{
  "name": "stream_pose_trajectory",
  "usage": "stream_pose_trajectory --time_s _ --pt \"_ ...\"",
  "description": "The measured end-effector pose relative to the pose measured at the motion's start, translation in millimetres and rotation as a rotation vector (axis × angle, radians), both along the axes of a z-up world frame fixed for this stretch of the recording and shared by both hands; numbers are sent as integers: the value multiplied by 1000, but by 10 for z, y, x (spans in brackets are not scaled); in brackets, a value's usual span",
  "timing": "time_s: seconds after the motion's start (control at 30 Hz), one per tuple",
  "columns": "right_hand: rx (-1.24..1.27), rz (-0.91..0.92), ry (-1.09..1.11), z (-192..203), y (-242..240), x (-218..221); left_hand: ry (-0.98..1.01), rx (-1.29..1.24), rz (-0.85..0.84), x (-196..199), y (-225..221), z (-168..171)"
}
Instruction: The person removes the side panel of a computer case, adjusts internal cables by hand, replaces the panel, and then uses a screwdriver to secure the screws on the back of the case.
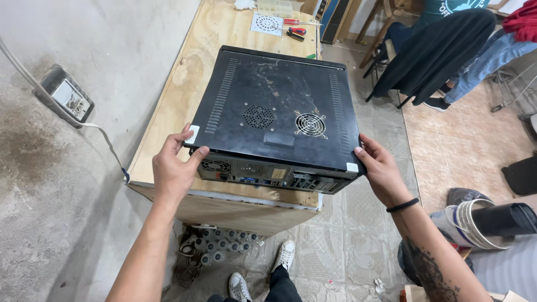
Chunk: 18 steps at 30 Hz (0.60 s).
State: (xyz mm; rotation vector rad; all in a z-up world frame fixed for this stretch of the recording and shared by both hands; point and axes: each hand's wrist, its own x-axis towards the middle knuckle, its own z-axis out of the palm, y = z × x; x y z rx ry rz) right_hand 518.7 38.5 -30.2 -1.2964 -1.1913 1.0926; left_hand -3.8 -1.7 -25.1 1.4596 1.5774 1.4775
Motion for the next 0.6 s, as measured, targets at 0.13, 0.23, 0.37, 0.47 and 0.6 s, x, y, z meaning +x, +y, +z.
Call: stream_pose_trajectory --time_s 0.13,0.23,0.37,0.47,0.6 --pt "-7 12 -73 -12 105 58 27 -25 -1 24 36 -204" --pt "-90 54 -167 3 161 138 1 11 10 45 60 -226" --pt "-154 59 -270 152 166 94 -50 25 20 46 76 -241" --pt "-198 54 -381 352 71 6 -53 3 25 37 51 -250" --pt "-243 83 -434 499 14 -56 -67 59 33 -14 62 -410"
